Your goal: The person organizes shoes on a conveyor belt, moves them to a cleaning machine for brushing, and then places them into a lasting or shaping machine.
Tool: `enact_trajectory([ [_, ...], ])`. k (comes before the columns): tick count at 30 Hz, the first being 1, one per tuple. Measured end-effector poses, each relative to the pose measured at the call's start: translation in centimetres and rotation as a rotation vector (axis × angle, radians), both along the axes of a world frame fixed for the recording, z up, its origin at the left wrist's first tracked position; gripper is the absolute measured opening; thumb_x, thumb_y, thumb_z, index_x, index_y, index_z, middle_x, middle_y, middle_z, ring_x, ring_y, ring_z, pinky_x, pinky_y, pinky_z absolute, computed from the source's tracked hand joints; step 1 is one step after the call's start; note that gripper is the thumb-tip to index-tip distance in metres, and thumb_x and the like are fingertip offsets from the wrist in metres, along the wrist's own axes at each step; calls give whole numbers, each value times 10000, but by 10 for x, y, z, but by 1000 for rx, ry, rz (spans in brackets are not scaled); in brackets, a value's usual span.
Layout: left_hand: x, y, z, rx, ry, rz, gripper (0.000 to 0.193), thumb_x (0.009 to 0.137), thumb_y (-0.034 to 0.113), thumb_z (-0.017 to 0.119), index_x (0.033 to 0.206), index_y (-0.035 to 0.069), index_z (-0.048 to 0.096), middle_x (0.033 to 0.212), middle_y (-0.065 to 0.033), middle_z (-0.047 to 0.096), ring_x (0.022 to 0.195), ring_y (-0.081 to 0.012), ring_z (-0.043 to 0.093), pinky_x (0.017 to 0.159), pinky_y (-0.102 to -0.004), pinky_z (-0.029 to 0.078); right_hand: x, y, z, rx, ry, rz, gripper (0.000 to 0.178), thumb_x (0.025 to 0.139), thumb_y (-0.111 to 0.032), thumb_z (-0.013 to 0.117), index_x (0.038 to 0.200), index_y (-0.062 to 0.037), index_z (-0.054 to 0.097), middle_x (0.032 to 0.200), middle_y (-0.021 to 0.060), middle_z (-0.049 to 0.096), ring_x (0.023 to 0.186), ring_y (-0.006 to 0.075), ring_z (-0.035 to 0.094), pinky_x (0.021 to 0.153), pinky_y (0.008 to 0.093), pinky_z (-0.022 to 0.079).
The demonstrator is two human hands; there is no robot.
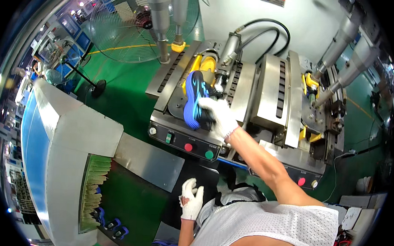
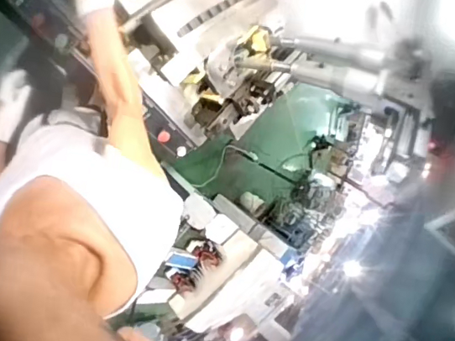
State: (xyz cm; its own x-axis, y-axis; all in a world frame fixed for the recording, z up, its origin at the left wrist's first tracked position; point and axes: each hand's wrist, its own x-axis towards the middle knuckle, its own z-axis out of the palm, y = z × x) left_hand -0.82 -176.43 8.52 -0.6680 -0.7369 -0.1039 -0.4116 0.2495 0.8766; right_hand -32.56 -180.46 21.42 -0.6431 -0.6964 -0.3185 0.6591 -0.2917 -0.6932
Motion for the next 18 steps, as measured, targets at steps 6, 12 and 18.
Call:
enact_trajectory([
  [6,30,-1,-13,56,-44,162,399,939,97,690,1303,-16,574,1309,-188,571,1079,-297,683,884,-386,586,-144,-164,-95,517,324,-348,329,749,-106,762,1061,-48,676,953,128,702,788,271,662,724,417,552],
  [12,44,-16,-39,151,-116,377,422,911,97,719,1290,-18,573,1293,-202,562,1041,-290,687,872,-397,582,-248,-193,-187,1355,758,-267,471,854,-279,620,1261,-43,647,1291,185,675,1190,307,663,984,382,530],
  [18,68,-15,-66,199,-184,625,385,947,142,685,1287,-10,588,1242,-183,632,1056,-276,700,915,-386,556,-226,-253,-201,1483,874,-122,354,834,-325,636,1108,-126,739,1171,104,725,1108,290,693,924,433,544],
])
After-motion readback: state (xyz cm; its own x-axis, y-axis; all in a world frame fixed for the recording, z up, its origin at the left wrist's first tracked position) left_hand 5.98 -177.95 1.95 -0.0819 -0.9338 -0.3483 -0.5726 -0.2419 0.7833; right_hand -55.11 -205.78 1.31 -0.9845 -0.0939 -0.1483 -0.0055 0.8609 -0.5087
